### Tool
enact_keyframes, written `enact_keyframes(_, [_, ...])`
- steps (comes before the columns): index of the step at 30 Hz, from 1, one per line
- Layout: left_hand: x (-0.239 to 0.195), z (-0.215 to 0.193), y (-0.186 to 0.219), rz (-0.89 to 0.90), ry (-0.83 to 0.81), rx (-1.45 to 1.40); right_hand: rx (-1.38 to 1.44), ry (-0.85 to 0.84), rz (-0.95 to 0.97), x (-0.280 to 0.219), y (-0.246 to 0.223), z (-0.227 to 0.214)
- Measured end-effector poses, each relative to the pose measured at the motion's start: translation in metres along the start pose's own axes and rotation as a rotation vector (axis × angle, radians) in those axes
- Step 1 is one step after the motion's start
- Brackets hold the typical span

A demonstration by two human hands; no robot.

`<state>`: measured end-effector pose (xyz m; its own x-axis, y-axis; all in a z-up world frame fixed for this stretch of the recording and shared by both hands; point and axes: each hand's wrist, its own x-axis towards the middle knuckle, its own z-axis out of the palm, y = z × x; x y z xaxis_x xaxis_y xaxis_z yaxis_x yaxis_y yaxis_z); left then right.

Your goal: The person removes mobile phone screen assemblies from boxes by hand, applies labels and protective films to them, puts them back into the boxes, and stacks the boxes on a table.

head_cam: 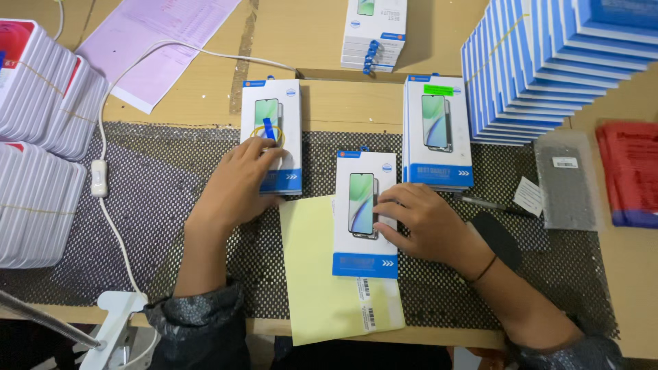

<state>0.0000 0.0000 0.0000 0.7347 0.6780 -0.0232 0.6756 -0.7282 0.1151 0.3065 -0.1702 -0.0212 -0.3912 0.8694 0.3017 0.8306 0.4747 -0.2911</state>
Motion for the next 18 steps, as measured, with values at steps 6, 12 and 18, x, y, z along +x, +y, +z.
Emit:
enact_keyframes(6, [-0.006,-0.035,-0.006,0.132,0.069,-0.194,-0.065,0.049,0.000,0.005,0.001,0.007])
enact_keyframes(12, [-0.001,-0.105,-0.002,0.045,0.052,-0.318,-0.071,0.066,0.042,0.009,-0.002,0.009])
enact_keyframes(18, [0.048,-0.133,-0.027,0.121,0.074,-0.295,0.019,0.154,-0.112,0.012,0.002,0.007])
